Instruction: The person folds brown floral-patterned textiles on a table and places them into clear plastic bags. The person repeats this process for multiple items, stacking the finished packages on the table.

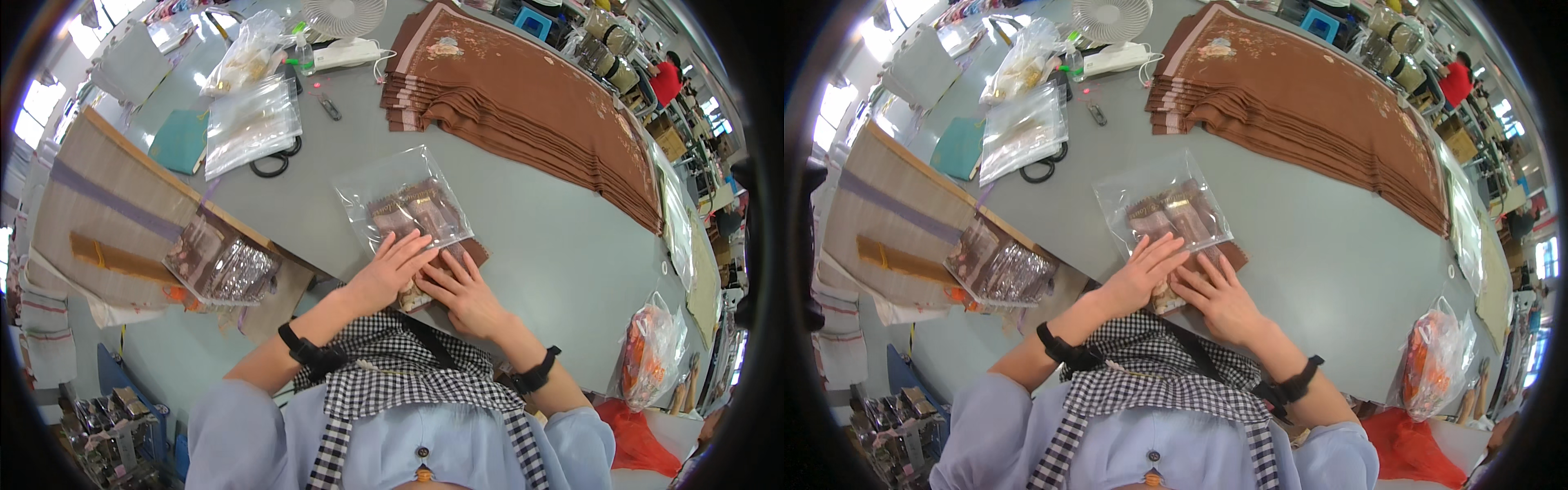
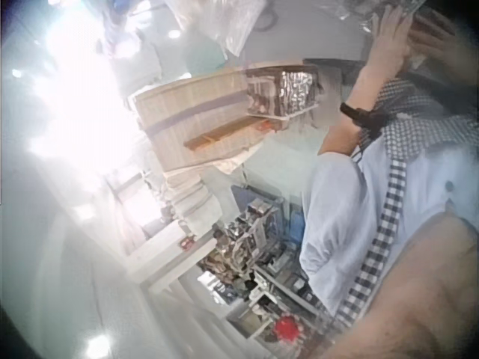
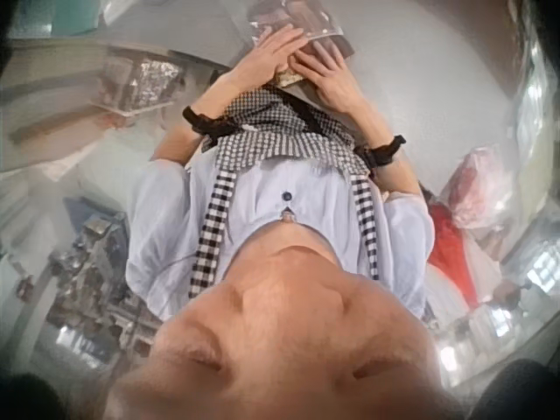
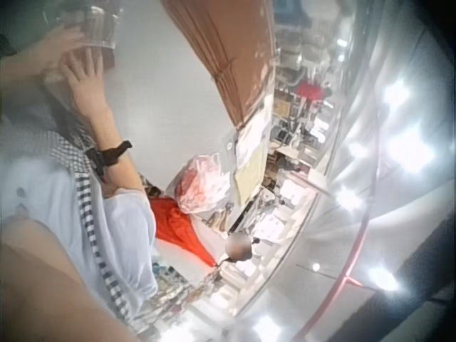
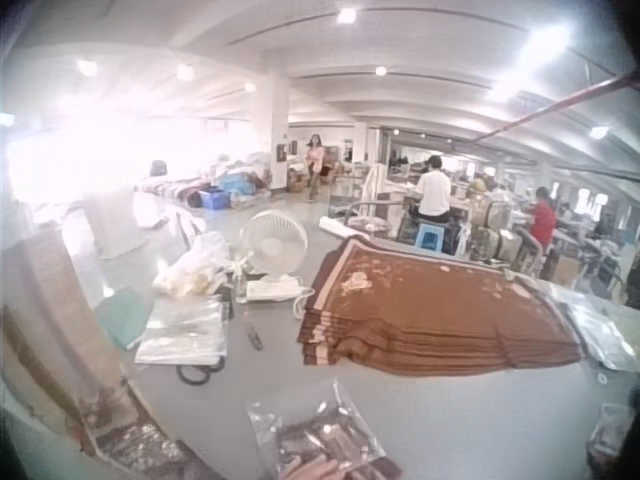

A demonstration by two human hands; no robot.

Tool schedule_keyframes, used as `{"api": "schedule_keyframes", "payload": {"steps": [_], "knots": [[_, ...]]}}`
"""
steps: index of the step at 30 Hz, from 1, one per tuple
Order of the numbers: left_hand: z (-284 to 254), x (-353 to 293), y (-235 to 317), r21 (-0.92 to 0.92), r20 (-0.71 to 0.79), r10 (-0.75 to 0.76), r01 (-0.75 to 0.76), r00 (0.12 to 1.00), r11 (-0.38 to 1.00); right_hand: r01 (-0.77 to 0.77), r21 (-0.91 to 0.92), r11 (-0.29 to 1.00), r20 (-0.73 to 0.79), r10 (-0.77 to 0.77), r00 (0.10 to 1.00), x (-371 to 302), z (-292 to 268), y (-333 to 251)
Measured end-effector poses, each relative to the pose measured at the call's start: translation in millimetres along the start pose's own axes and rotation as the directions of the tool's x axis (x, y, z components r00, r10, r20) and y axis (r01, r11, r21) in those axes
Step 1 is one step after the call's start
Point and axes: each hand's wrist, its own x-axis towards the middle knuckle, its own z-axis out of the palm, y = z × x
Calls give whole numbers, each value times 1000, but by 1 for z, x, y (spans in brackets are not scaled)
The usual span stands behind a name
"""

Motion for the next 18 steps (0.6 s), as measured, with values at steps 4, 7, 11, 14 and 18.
{"api": "schedule_keyframes", "payload": {"steps": [4, 7, 11, 14, 18], "knots": [[9, -19, 14, 40, -246, 242, -240, 939, 970, -13, -52, 999, -231, 1, 973, 22, 9, 10], [28, -36, 35, -33, 52, 388, -387, 920, 922, -5, 144, 990, -359, 57, 931, 32, 12, 5], [56, -37, 45, -11, -4, 139, -139, 990, 990, -73, 347, 935, -306, 186, 934, -8, 12, -24], [68, -35, 42, -118, 13, 65, -63, 998, 991, -91, 189, 978, -320, 149, 936, -29, 22, -36], [71, -34, 39, 177, 152, 13, -40, 988, 983, 64, 345, 936, -451, 105, 886, 4, 33, -19]]}}
